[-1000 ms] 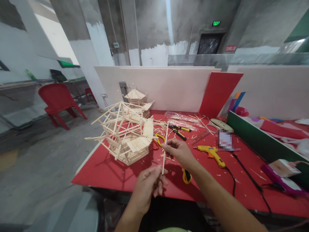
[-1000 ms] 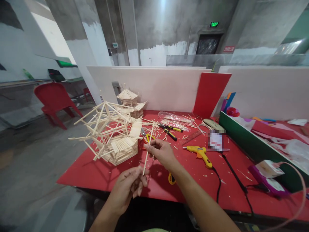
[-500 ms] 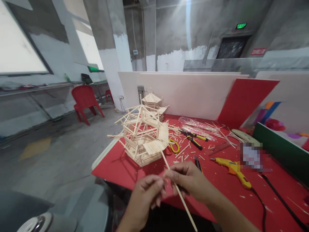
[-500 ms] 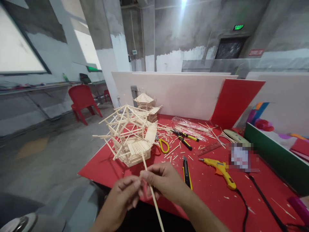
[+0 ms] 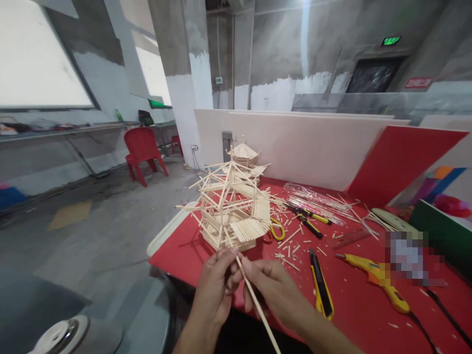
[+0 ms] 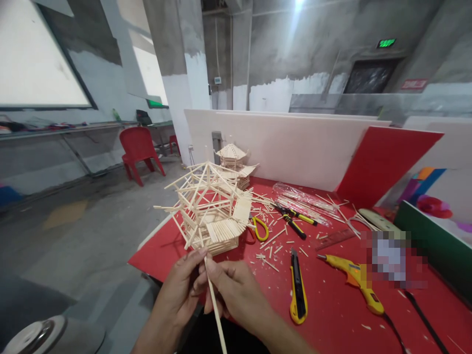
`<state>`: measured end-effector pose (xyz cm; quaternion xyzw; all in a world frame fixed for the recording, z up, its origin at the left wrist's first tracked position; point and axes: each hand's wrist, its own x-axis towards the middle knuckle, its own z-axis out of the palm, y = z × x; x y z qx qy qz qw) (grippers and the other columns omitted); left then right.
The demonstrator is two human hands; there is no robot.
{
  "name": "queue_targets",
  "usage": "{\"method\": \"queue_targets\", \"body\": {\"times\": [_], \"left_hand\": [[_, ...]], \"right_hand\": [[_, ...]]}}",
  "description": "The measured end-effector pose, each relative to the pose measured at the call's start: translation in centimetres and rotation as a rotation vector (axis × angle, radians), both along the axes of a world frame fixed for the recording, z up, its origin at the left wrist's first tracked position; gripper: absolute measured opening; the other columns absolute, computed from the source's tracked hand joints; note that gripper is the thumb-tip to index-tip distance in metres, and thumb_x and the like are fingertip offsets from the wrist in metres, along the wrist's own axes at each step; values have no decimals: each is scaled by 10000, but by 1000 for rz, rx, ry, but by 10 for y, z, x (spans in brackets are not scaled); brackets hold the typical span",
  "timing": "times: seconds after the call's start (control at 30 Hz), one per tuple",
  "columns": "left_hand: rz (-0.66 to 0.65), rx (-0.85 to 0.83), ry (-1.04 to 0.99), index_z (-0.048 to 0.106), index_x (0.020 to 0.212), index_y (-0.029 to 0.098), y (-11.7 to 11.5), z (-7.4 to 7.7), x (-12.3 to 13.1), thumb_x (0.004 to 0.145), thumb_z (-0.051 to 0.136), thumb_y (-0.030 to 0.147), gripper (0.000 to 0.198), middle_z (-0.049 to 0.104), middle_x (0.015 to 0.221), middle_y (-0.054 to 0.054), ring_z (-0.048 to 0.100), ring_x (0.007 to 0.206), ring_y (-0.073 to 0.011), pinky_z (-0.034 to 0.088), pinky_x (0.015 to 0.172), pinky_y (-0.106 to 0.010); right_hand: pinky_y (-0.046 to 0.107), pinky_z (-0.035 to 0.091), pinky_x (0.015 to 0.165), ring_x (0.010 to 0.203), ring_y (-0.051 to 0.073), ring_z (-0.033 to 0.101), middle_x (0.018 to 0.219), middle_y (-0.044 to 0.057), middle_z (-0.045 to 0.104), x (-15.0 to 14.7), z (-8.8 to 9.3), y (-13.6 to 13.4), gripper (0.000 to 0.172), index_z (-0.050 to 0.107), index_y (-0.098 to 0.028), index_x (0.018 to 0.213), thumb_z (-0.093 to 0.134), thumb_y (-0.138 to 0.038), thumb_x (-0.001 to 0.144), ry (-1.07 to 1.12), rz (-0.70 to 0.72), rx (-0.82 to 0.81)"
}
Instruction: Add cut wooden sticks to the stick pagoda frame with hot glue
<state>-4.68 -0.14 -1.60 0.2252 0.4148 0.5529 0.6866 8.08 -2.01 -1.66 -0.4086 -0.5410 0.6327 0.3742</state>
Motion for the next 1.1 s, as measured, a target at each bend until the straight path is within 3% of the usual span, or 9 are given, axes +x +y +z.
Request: {"method": "queue_targets", "body": {"times": [0.07, 0.13, 0.2, 0.3, 0.43, 0.57, 1.1], "left_hand": [[12, -17, 9, 667, 621, 113, 2, 0, -2, 627, 833, 390, 322, 485, 441, 63, 321, 315, -4, 166, 320, -140], [19, -29, 23, 685, 642, 106, 3, 0, -2, 621, 836, 404, 334, 489, 442, 64, 311, 307, 1, 163, 319, -142], [23, -45, 19, 677, 634, 113, 3, -1, -2, 630, 837, 401, 329, 484, 440, 67, 309, 313, 2, 173, 326, -142], [16, -63, 17, 659, 634, 130, 4, -2, -1, 655, 830, 392, 313, 481, 440, 71, 327, 331, -11, 203, 340, -147], [17, -58, 23, 589, 586, 144, 7, 0, -2, 674, 810, 419, 363, 494, 449, 65, 314, 334, -10, 189, 343, -151], [24, -56, 28, 599, 621, 140, 10, 1, -4, 682, 801, 390, 327, 534, 485, 56, 311, 340, -3, 183, 345, -147], [26, -103, 43, 588, 600, 153, 13, 6, -2, 699, 788, 367, 310, 520, 492, 55, 295, 350, -8, 183, 350, -158]], "right_hand": [[183, 431, 468, 528, 97, 569, 658, 21, 649, 2, -7, -5, 380, 697, -159, 950, 463, -458, 973, -137, -134, 326], [189, 479, 561, 708, 122, 633, 858, 47, 694, 5, -14, -8, 211, 644, -196, 1112, 537, -258, 942, -285, -292, 753], [220, 507, 614, 785, 142, 637, 967, 73, 691, 6, -17, -8, 351, 579, -209, 1237, 591, -164, 889, -394, -365, 1089], [272, 529, 669, 780, 156, 623, 900, 73, 693, 6, -15, -5, 332, 625, -180, 1187, 638, -123, 860, -522, -390, 1354], [262, 542, 692, 751, 142, 624, 805, 50, 702, 5, -3, 0, 249, 666, -154, 1084, 669, -90, 843, -613, -482, 1437], [272, 550, 684, 724, 149, 626, 773, 56, 702, 7, 2, 3, 209, 682, -131, 1035, 660, -69, 836, -613, -488, 1473], [288, 568, 754, 776, 143, 681, 830, 46, 738, 14, -10, 8, 172, 691, -127, 1034, 634, -100, 874, -594, -461, 1507]]}}
